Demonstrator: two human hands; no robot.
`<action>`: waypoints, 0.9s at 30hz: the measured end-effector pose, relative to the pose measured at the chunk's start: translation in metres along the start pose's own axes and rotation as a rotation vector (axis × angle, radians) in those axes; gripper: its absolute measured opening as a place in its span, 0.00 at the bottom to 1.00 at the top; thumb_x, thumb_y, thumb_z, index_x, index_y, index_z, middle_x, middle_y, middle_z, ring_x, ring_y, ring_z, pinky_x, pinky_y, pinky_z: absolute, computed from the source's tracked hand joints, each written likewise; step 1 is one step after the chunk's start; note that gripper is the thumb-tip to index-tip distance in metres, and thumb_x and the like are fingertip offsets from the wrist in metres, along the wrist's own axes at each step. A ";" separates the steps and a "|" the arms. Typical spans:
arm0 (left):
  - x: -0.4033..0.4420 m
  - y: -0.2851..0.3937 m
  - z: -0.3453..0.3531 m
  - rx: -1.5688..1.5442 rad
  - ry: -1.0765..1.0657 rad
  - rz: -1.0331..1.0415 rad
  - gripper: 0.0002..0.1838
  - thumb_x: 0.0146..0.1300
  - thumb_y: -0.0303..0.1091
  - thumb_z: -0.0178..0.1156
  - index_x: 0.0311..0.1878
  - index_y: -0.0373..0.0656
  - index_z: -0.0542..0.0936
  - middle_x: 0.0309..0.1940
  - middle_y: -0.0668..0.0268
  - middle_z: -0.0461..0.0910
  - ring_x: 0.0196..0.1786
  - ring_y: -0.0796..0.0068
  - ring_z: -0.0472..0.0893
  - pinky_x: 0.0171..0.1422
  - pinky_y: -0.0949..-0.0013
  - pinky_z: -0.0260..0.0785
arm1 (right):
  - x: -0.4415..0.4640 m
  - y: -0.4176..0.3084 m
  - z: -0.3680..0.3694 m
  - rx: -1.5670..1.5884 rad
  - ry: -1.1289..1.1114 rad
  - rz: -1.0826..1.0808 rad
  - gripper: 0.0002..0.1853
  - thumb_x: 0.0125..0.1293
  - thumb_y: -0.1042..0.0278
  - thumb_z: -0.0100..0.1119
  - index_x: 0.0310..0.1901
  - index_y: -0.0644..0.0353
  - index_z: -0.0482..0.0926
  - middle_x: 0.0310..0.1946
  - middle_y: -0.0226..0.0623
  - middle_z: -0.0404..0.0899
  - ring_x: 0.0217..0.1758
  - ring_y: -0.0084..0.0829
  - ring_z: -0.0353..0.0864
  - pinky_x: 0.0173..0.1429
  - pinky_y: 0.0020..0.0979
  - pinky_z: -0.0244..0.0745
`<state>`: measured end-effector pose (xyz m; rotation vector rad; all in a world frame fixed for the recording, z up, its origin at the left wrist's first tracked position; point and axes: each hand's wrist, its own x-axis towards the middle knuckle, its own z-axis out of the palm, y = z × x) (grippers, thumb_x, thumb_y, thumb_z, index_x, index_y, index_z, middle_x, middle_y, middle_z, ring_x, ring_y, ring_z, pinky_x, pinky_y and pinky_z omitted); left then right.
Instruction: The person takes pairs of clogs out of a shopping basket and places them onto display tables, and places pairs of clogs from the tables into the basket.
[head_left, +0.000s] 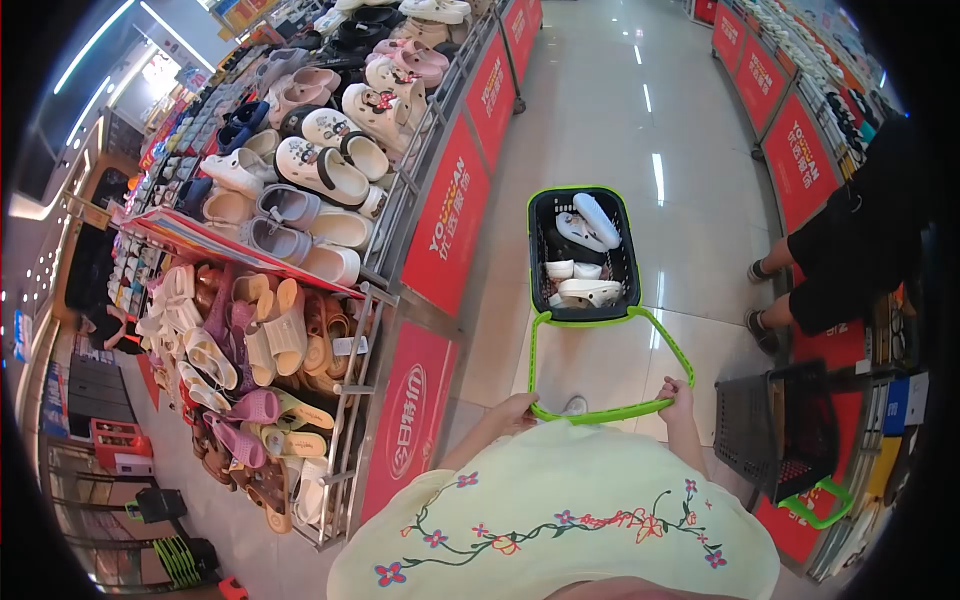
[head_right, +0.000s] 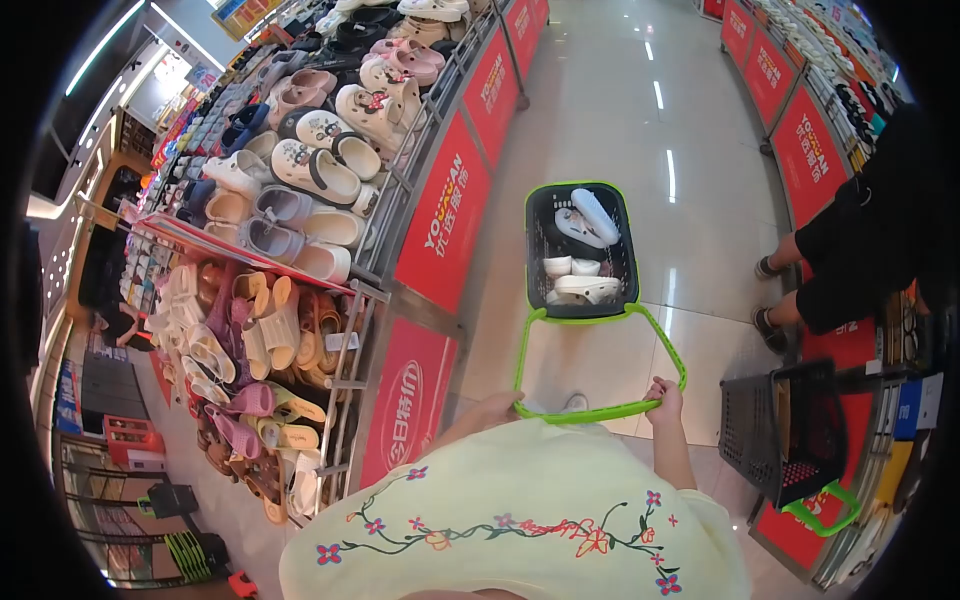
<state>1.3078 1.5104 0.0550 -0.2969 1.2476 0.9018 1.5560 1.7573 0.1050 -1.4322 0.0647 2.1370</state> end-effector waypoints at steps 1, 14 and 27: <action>0.009 0.003 0.000 0.021 -0.011 0.027 0.12 0.57 0.43 0.49 0.34 0.43 0.70 0.25 0.67 0.71 0.29 0.77 0.72 0.37 0.69 0.69 | 0.004 -0.008 0.007 -0.013 0.006 -0.005 0.05 0.56 0.74 0.41 0.34 0.62 0.65 0.13 0.24 0.58 0.10 0.15 0.54 0.13 0.15 0.53; 0.030 0.131 0.037 0.172 -0.191 0.063 0.13 0.57 0.42 0.50 0.36 0.42 0.70 0.25 0.67 0.74 0.28 0.78 0.74 0.36 0.76 0.69 | 0.082 -0.089 0.095 -0.063 -0.100 -0.014 0.05 0.56 0.74 0.45 0.35 0.63 0.66 0.13 0.23 0.60 0.10 0.15 0.57 0.14 0.14 0.56; 0.122 0.306 -0.053 0.043 -0.080 0.019 0.17 0.55 0.50 0.52 0.37 0.47 0.71 0.31 0.67 0.75 0.34 0.74 0.76 0.39 0.68 0.69 | 0.156 -0.070 0.285 0.041 -0.043 0.002 0.02 0.53 0.75 0.50 0.27 0.60 0.67 0.14 0.26 0.63 0.13 0.16 0.61 0.17 0.15 0.61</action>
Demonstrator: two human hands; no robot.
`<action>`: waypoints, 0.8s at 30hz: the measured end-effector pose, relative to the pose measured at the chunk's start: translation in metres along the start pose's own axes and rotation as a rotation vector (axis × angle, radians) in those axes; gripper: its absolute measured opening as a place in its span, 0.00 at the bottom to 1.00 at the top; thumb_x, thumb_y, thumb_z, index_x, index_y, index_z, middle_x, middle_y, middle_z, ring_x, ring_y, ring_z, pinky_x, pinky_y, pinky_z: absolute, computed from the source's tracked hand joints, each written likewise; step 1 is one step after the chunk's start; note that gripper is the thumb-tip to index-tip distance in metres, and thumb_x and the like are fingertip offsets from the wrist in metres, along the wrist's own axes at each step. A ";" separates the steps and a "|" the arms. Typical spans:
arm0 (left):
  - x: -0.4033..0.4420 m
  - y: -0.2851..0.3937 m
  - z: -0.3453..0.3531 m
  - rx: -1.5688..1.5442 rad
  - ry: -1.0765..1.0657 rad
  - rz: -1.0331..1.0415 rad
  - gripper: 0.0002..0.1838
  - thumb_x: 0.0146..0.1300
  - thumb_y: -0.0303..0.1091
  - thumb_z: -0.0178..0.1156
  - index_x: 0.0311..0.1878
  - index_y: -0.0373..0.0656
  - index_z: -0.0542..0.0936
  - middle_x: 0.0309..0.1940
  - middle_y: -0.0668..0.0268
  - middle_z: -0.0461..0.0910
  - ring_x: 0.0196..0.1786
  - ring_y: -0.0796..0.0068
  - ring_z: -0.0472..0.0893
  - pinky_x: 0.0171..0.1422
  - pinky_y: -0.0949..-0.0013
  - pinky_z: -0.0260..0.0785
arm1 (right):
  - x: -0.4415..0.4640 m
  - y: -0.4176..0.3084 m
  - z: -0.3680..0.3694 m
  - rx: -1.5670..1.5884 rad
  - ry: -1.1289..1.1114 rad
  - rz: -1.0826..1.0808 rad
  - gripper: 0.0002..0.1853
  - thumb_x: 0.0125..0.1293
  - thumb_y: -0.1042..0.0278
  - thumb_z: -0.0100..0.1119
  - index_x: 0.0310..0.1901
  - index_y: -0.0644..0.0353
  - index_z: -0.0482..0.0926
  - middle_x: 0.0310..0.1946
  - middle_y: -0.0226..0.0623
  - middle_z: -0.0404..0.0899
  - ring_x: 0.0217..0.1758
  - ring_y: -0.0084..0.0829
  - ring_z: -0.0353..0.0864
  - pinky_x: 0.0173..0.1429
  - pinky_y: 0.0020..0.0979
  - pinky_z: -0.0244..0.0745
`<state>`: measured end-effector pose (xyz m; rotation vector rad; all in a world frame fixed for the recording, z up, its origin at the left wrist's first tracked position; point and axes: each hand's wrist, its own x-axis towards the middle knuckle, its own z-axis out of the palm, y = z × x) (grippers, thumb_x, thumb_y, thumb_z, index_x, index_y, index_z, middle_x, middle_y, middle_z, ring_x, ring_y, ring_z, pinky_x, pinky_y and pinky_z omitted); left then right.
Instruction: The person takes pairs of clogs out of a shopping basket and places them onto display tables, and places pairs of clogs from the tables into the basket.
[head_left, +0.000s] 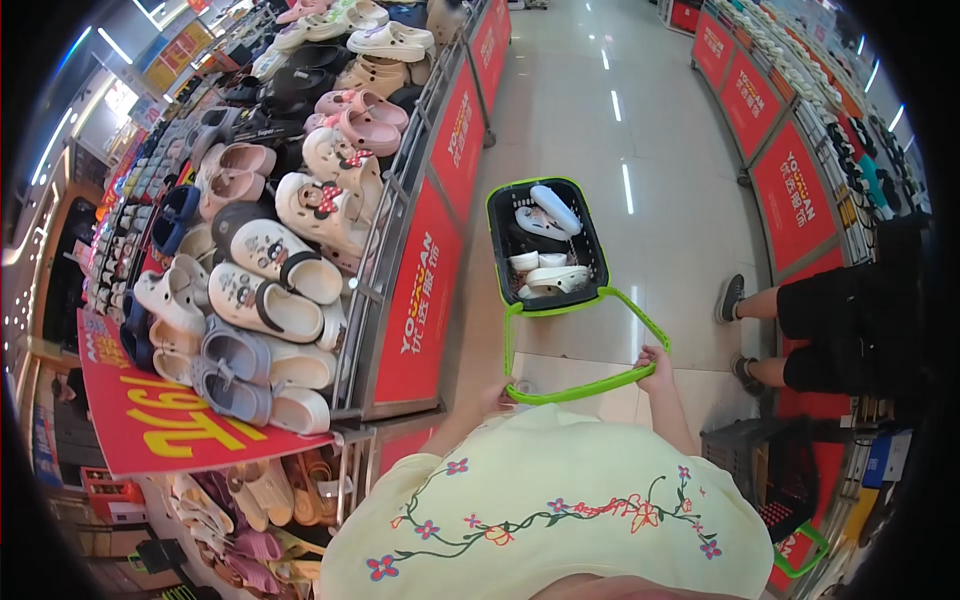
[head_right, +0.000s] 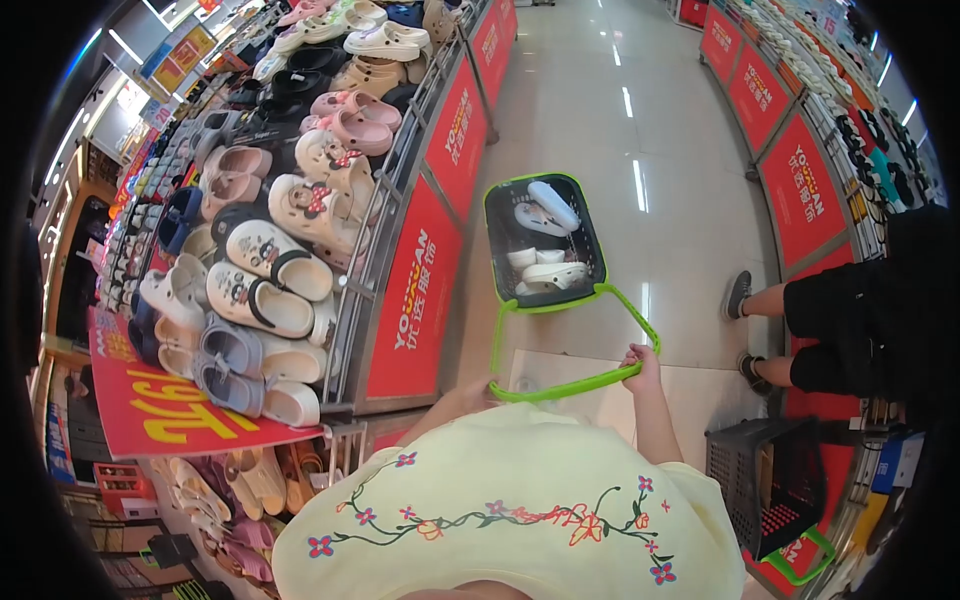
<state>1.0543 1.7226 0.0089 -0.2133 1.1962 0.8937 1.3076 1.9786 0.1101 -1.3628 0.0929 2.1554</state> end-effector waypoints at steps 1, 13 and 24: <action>-0.008 0.015 -0.002 0.068 0.052 0.011 0.16 0.55 0.50 0.51 0.37 0.47 0.71 0.31 0.67 0.75 0.34 0.74 0.76 0.39 0.67 0.69 | 0.004 0.006 0.008 0.015 0.018 0.022 0.03 0.52 0.76 0.50 0.26 0.60 0.67 0.13 0.25 0.63 0.13 0.17 0.61 0.18 0.15 0.62; 0.012 0.117 -0.047 -0.050 0.281 0.118 0.11 0.57 0.45 0.50 0.34 0.48 0.70 0.29 0.68 0.73 0.36 0.72 0.74 0.45 0.62 0.65 | 0.079 0.037 0.094 0.061 0.121 0.194 0.07 0.51 0.75 0.50 0.19 0.59 0.65 0.12 0.31 0.61 0.17 0.27 0.62 0.28 0.28 0.62; -0.004 0.317 -0.009 -1.111 0.206 0.627 0.05 0.52 0.33 0.52 0.24 0.47 0.69 0.19 0.75 0.72 0.25 0.82 0.74 0.33 0.75 0.68 | 0.193 -0.045 0.219 -0.167 -0.041 0.331 0.12 0.55 0.74 0.48 0.41 0.63 0.63 0.31 0.41 0.70 0.22 0.26 0.69 0.32 0.29 0.69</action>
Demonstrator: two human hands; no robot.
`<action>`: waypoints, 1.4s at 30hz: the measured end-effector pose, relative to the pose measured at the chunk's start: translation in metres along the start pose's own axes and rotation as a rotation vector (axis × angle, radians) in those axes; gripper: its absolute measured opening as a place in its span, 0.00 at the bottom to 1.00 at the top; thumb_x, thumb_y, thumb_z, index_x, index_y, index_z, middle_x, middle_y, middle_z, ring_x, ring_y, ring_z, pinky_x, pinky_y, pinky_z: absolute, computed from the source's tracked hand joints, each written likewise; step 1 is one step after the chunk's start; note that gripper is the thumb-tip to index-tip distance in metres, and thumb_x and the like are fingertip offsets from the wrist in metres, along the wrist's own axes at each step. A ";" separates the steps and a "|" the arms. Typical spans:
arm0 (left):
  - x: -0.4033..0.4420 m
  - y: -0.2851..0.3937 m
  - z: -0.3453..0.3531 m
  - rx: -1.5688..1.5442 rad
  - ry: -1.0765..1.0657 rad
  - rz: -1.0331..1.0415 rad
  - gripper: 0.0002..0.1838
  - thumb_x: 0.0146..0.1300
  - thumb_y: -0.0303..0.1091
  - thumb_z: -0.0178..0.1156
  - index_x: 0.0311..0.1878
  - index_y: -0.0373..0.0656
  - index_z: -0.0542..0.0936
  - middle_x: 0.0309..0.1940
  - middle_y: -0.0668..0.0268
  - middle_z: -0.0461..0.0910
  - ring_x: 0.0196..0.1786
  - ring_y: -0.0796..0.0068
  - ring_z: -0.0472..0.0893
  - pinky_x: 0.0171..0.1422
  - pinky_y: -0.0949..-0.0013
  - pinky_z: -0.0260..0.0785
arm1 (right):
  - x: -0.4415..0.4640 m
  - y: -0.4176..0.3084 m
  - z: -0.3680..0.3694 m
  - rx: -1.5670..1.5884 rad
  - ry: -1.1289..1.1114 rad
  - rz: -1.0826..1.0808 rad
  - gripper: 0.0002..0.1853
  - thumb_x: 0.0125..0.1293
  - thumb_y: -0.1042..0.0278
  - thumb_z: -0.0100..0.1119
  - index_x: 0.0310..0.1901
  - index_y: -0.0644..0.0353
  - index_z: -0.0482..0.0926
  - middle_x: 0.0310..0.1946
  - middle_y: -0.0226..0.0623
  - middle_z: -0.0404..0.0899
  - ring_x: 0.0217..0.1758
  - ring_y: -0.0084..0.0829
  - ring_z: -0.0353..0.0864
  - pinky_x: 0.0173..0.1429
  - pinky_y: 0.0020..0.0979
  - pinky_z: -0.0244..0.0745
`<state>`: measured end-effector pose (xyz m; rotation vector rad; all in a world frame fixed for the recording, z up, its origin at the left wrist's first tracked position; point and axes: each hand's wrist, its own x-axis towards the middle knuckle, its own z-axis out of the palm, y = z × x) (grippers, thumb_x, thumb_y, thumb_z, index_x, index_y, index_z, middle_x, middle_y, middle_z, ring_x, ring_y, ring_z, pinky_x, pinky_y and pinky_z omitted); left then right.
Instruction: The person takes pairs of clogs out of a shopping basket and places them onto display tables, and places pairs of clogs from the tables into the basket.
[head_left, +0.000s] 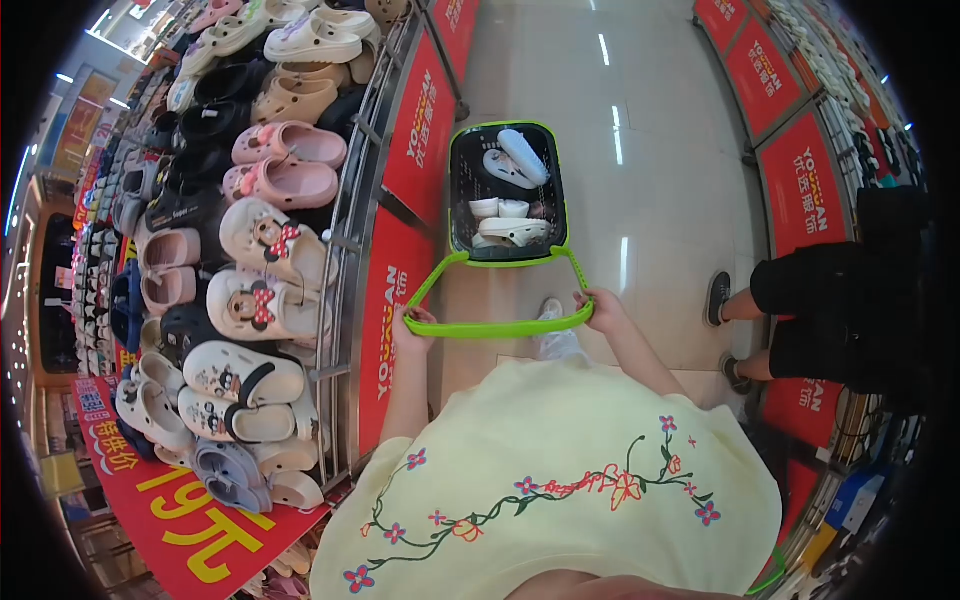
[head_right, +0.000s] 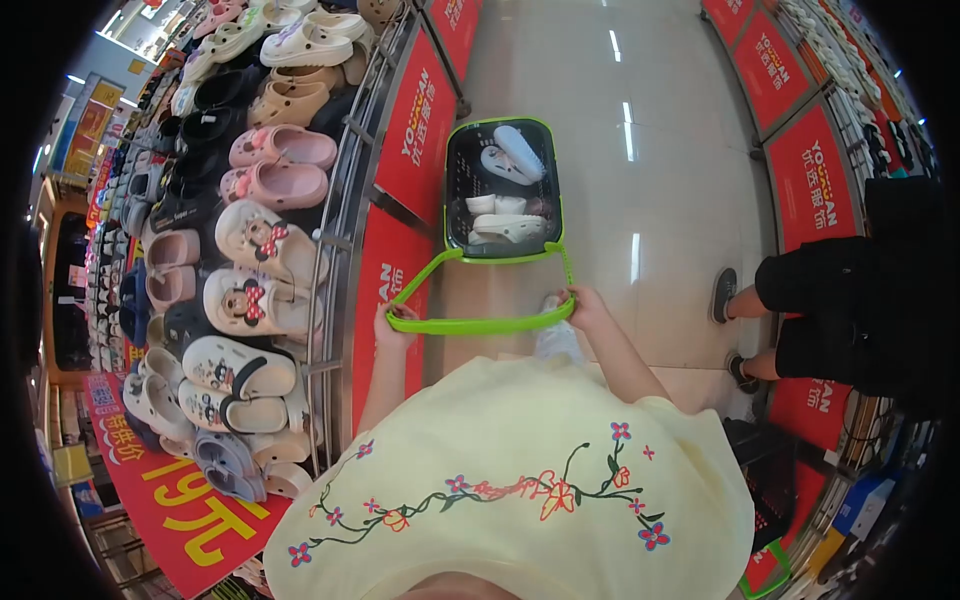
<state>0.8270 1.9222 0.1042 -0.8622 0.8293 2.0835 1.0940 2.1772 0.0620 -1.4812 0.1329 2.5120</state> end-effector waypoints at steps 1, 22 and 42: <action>0.006 0.001 0.019 -0.018 -0.015 0.018 0.05 0.52 0.33 0.52 0.23 0.47 0.69 0.18 0.76 0.72 0.25 0.82 0.74 0.33 0.75 0.67 | 0.013 -0.010 0.011 -0.033 0.021 -0.018 0.12 0.56 0.74 0.47 0.42 0.62 0.63 0.33 0.42 0.70 0.23 0.25 0.69 0.32 0.28 0.69; 0.102 0.002 0.180 -0.210 -0.244 0.129 0.10 0.60 0.43 0.49 0.30 0.48 0.70 0.25 0.75 0.71 0.28 0.82 0.70 0.35 0.74 0.62 | 0.053 -0.132 0.153 -0.267 -0.014 0.055 0.12 0.60 0.66 0.49 0.45 0.55 0.67 0.42 0.43 0.70 0.32 0.29 0.71 0.33 0.27 0.69; 0.311 -0.014 0.392 -0.097 -0.164 -0.217 0.09 0.59 0.41 0.50 0.30 0.48 0.71 0.27 0.73 0.74 0.29 0.79 0.73 0.35 0.72 0.64 | 0.227 -0.311 0.310 -1.294 0.191 -0.481 0.14 0.59 0.60 0.51 0.45 0.55 0.68 0.29 0.40 0.78 0.27 0.28 0.76 0.32 0.33 0.70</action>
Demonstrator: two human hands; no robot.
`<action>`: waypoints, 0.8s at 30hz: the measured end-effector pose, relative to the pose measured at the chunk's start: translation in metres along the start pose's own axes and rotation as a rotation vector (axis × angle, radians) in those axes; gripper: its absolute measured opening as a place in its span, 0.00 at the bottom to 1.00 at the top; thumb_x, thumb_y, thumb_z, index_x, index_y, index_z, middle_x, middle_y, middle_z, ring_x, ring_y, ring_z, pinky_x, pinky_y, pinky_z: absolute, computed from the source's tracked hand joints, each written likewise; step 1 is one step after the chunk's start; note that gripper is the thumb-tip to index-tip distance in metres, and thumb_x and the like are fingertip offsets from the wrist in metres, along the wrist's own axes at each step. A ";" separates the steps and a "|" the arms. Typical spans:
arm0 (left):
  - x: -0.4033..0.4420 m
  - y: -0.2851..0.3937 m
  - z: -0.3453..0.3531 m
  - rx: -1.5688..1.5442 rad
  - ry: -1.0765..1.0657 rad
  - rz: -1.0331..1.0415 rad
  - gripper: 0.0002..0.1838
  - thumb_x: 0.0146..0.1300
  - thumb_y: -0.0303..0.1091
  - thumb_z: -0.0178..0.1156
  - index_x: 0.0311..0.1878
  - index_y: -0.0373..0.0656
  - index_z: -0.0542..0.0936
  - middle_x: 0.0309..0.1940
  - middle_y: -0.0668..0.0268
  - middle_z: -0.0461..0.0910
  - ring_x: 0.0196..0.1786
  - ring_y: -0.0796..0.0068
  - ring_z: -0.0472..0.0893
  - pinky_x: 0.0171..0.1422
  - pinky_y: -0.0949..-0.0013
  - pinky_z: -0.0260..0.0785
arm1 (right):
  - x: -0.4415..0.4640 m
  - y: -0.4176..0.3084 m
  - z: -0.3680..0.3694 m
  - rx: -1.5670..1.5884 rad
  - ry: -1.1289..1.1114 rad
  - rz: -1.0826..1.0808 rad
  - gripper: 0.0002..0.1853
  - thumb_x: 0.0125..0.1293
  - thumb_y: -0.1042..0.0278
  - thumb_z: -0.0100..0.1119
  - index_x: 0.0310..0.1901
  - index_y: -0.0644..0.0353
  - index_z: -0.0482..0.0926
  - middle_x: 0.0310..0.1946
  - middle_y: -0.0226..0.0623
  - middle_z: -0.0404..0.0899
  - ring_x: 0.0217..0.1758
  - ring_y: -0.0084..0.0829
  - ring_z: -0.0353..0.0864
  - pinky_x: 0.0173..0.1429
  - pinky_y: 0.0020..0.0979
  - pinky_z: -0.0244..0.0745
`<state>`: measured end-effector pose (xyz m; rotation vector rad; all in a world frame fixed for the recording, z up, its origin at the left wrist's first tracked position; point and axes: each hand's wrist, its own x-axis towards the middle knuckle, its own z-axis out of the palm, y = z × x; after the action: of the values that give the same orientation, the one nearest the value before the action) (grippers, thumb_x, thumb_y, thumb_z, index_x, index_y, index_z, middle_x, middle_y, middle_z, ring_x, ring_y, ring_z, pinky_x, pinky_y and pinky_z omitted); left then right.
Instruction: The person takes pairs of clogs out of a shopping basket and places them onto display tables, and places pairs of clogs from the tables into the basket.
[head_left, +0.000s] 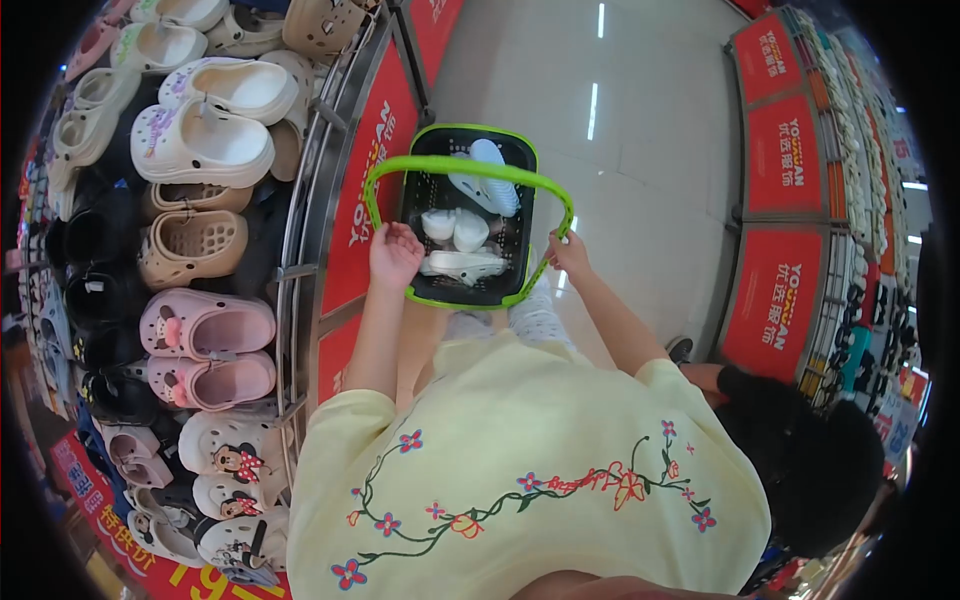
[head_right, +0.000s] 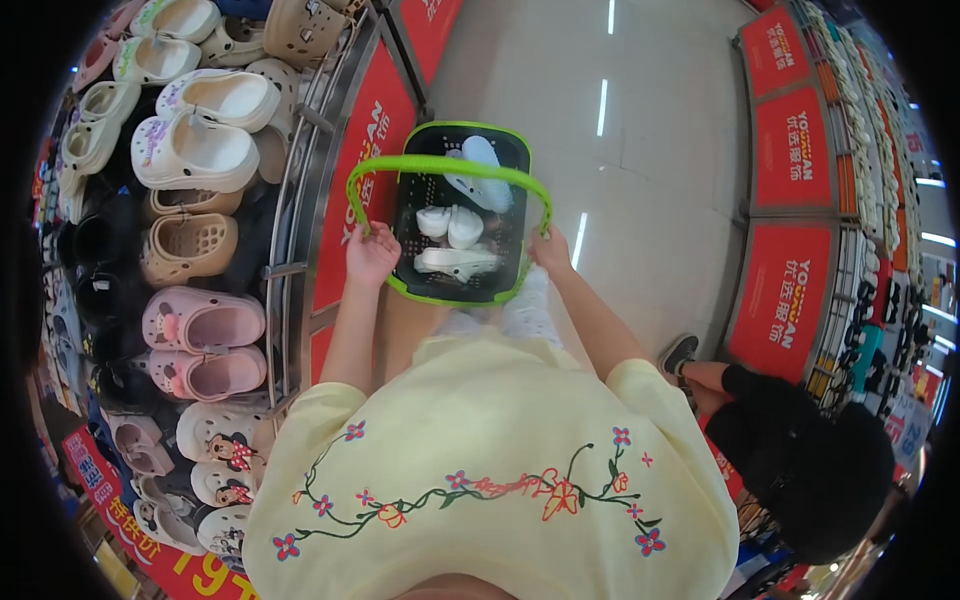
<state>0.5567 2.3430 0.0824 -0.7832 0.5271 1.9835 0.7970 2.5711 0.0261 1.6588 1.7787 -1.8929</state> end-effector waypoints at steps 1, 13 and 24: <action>0.006 -0.008 -0.009 0.017 0.045 -0.036 0.08 0.58 0.40 0.51 0.29 0.48 0.72 0.27 0.74 0.74 0.29 0.79 0.73 0.35 0.72 0.65 | 0.023 0.001 -0.002 -0.106 0.032 -0.046 0.14 0.59 0.58 0.52 0.43 0.56 0.70 0.28 0.41 0.77 0.26 0.30 0.77 0.31 0.34 0.70; -0.102 -0.167 -0.199 0.474 1.046 -0.116 0.11 0.58 0.42 0.47 0.35 0.45 0.69 0.27 0.68 0.73 0.31 0.75 0.73 0.31 0.71 0.64 | 0.299 0.025 0.007 -0.744 -0.045 -0.001 0.21 0.54 0.53 0.53 0.39 0.66 0.74 0.38 0.52 0.76 0.44 0.47 0.74 0.47 0.39 0.68; -0.108 -0.243 -0.158 1.178 1.167 -0.193 0.13 0.54 0.35 0.51 0.36 0.33 0.73 0.30 0.60 0.76 0.33 0.71 0.74 0.39 0.70 0.67 | 0.299 0.016 0.027 -0.896 -0.173 0.062 0.24 0.51 0.58 0.56 0.47 0.64 0.65 0.41 0.49 0.74 0.45 0.45 0.74 0.49 0.40 0.68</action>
<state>0.8586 2.2985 0.0331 -1.0228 1.9274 0.5601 0.6657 2.7207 -0.1993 1.1418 2.0032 -0.9046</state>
